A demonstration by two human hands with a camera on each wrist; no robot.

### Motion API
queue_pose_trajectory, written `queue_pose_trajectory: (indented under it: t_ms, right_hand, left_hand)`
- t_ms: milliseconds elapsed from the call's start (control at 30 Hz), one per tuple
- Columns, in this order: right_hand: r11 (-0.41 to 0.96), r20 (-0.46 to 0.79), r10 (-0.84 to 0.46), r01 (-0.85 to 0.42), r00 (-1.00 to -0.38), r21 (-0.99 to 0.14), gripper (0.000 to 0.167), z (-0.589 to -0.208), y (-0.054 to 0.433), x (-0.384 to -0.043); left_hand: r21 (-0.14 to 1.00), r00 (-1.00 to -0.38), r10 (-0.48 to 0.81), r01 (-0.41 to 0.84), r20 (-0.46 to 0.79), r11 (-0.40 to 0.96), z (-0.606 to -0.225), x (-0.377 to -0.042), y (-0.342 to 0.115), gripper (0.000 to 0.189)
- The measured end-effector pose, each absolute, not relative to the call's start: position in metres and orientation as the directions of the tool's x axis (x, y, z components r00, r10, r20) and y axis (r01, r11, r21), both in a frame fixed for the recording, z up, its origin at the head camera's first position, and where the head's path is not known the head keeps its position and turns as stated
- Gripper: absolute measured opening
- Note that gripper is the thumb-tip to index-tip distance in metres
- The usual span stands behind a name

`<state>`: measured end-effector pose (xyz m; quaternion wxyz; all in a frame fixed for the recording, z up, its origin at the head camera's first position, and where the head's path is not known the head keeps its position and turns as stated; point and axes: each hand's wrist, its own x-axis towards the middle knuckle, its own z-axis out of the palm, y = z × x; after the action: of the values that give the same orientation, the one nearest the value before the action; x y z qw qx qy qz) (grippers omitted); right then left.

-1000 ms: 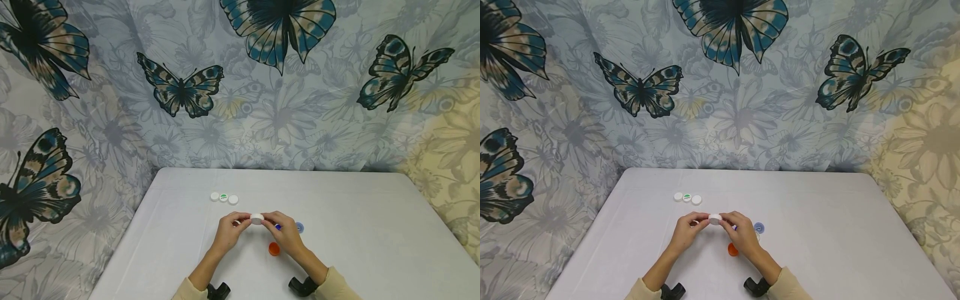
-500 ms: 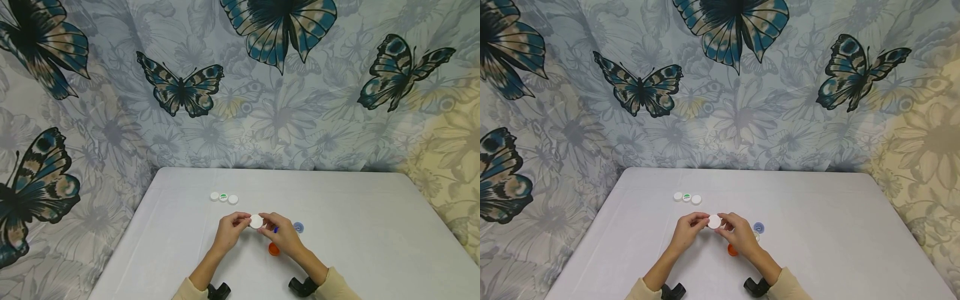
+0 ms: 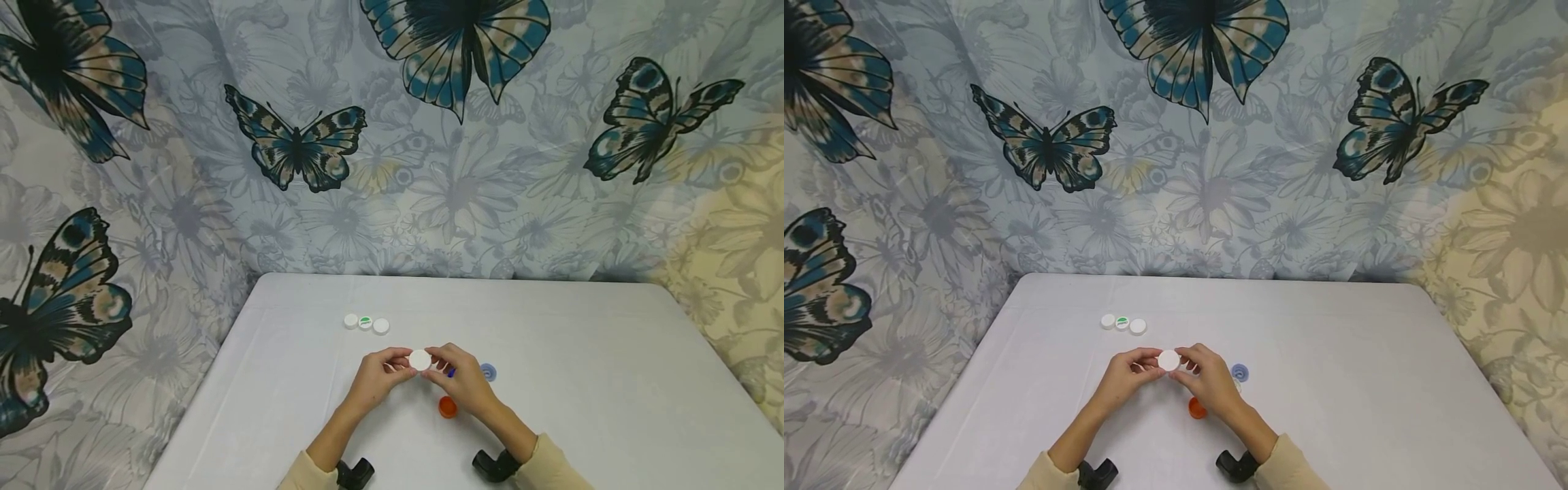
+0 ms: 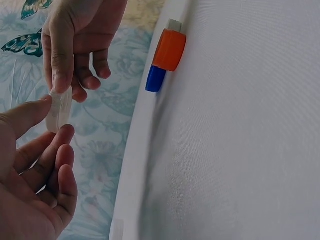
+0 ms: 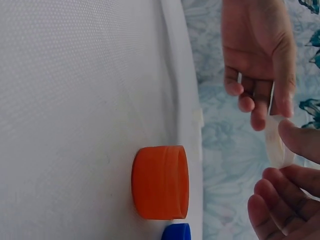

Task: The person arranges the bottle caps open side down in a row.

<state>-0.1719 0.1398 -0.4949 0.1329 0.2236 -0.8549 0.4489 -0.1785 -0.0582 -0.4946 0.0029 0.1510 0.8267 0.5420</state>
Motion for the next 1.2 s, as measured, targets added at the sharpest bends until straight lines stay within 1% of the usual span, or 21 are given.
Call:
queue_pose_trajectory:
  t_ms: [200, 367, 567, 667, 767, 967, 1067, 1200]
  right_hand:
    - [0.525, 0.382, -0.27, -0.468, -0.884, -0.711, 0.033, -0.494, 0.141, -0.173]
    - [0.556, 0.362, -0.272, -0.453, -0.892, -0.697, 0.032, -0.491, 0.139, -0.175]
    - [0.601, 0.321, -0.317, -0.451, -0.892, -0.659, 0.031, -0.485, 0.136, -0.185]
    - [0.642, 0.267, -0.351, -0.438, -0.897, -0.629, 0.033, -0.479, 0.134, -0.195]
    - [0.687, 0.205, -0.378, -0.422, -0.903, -0.592, 0.034, -0.472, 0.132, -0.208]
    - [0.732, 0.123, -0.402, -0.399, -0.907, -0.552, 0.034, -0.466, 0.121, -0.236]
    - [0.757, 0.066, -0.407, -0.377, -0.911, -0.534, 0.035, -0.47, 0.115, -0.25]
    - [0.79, -0.022, -0.407, -0.34, -0.913, -0.51, 0.035, -0.477, 0.106, -0.264]
  left_hand:
    - [0.897, -0.955, 0.256, 0.239, 0.149, 0.372, -0.498, -0.181, -0.056, 0.033]
    - [0.879, -0.954, 0.244, 0.262, 0.174, 0.398, -0.498, -0.182, -0.056, 0.034]
    - [0.803, -0.938, 0.246, 0.338, 0.244, 0.491, -0.499, -0.186, -0.057, 0.035]
    - [0.754, -0.926, 0.256, 0.375, 0.277, 0.54, -0.5, -0.192, -0.058, 0.034]
    - [0.719, -0.922, 0.251, 0.387, 0.294, 0.578, -0.498, -0.202, -0.058, 0.034]
    - [0.694, -0.939, 0.229, 0.343, 0.255, 0.633, -0.497, -0.225, -0.06, 0.034]
    - [0.683, -0.952, 0.212, 0.306, 0.22, 0.663, -0.5, -0.234, -0.061, 0.034]
    - [0.643, -0.963, 0.195, 0.269, 0.185, 0.717, -0.504, -0.243, -0.06, 0.033]
